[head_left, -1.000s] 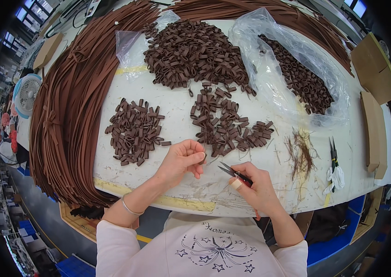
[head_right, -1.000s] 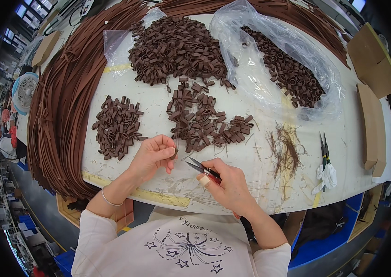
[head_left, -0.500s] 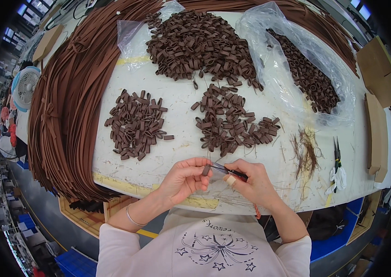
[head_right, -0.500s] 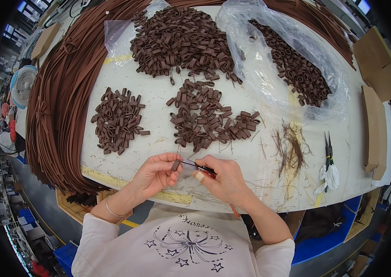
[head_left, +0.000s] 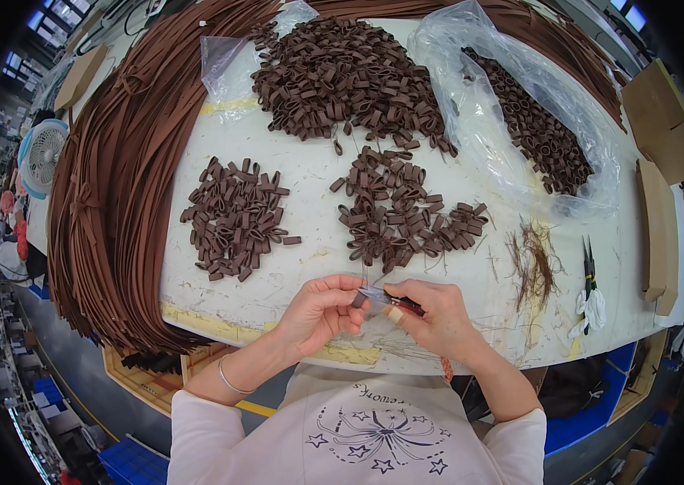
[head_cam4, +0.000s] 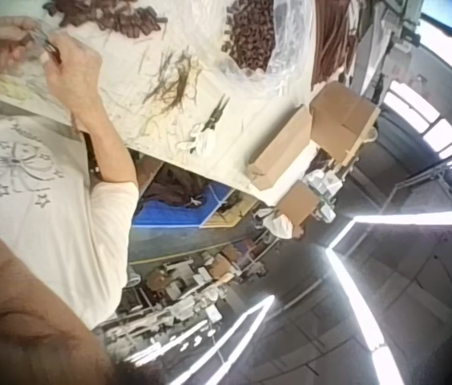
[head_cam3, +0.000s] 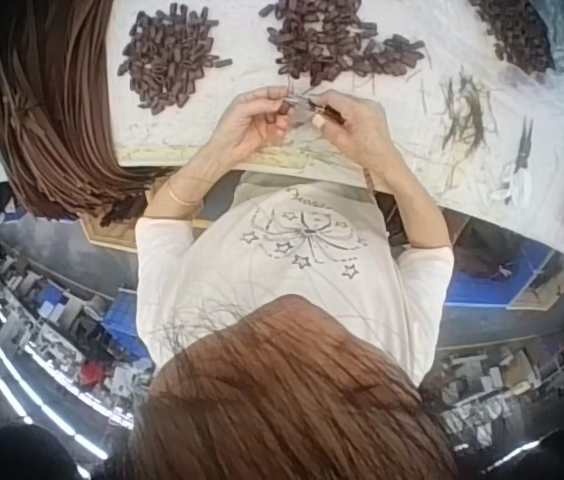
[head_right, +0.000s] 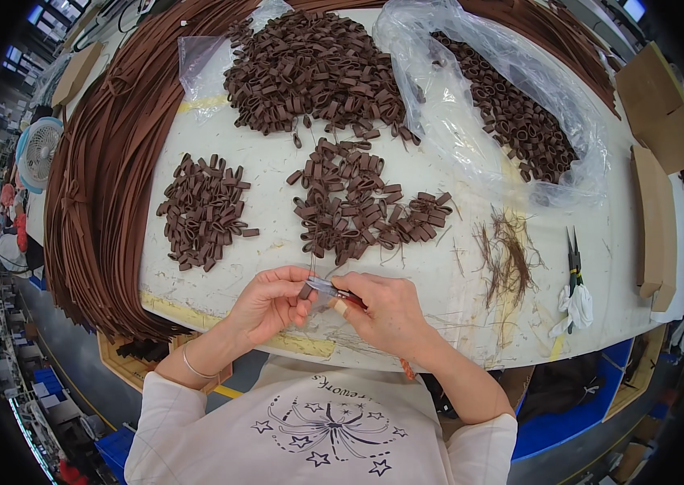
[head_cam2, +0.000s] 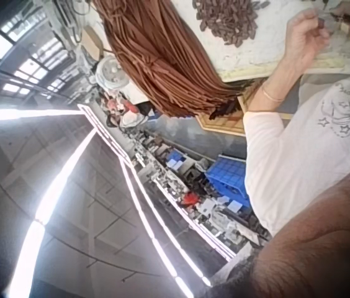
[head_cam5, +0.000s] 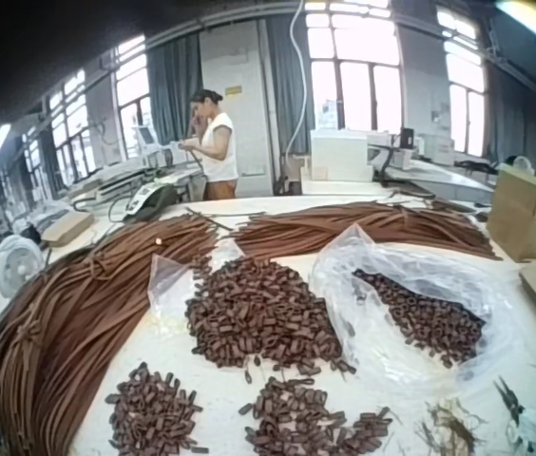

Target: The person uses pliers to trim small brown leather pieces on a white workbench. They repeatedly pick up individual pieces, hold them with the pliers, and trim the ends, dropping the finished pieces into a growing pile. The workspace contains large bundles of leather strips and plastic bags of pre-cut pieces.

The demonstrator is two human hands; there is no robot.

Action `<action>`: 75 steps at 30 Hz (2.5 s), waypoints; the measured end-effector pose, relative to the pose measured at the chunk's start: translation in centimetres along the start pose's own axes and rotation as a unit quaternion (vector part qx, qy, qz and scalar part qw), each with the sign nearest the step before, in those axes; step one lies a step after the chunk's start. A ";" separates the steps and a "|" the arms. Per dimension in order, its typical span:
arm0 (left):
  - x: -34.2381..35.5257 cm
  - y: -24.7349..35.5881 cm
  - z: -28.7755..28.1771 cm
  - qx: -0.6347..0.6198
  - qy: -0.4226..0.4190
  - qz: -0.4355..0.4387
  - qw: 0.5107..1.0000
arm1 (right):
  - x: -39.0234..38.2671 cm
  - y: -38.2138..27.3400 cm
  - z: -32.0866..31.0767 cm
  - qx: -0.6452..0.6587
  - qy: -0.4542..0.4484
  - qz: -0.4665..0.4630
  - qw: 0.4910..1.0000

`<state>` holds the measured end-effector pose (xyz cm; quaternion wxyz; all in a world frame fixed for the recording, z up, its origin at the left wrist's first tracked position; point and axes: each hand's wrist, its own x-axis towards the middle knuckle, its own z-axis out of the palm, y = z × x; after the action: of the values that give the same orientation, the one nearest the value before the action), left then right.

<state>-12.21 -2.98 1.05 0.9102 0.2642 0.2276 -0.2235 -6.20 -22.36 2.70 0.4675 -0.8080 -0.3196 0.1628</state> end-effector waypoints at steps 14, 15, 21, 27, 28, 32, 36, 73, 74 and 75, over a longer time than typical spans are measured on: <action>0.6 1.6 -0.5 0.182 -0.058 0.033 0.981 | 1.0 0.7 -0.8 0.383 -0.125 0.255 0.879; 0.6 1.7 -0.6 0.193 -0.067 0.037 0.978 | 1.3 0.4 -1.0 0.402 -0.146 0.270 0.863; 0.8 3.3 -0.3 0.275 -0.110 0.040 0.954 | 1.7 1.2 -0.7 0.484 -0.180 0.273 0.812; 0.8 3.9 0.1 0.331 -0.118 0.039 0.936 | 1.7 0.9 -0.5 0.473 -0.159 0.263 0.826; 0.7 4.0 0.2 0.339 -0.119 0.039 0.932 | 1.7 0.8 -0.5 0.475 -0.157 0.261 0.825; 0.5 4.4 0.7 0.389 -0.116 0.042 0.913 | 1.7 0.7 -0.7 0.463 -0.171 0.264 0.829; 0.3 4.5 1.0 0.421 -0.116 0.063 0.897 | 1.4 0.3 -0.5 0.389 -0.136 0.221 0.884; -0.4 1.1 1.4 0.251 -0.088 0.112 0.958 | -1.2 -0.6 0.2 0.015 0.153 -0.066 0.986; -0.8 0.8 1.6 0.322 -0.054 0.169 0.930 | -1.3 -0.7 0.0 0.016 0.150 -0.065 0.986; -1.0 0.7 1.6 0.378 -0.047 0.211 0.900 | -1.6 -0.7 -0.3 0.017 0.146 -0.065 0.987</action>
<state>-12.13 -3.12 3.07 0.7777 0.6190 0.0217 -0.1075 -7.41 -23.38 3.39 0.5327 -0.7925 -0.2966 0.0179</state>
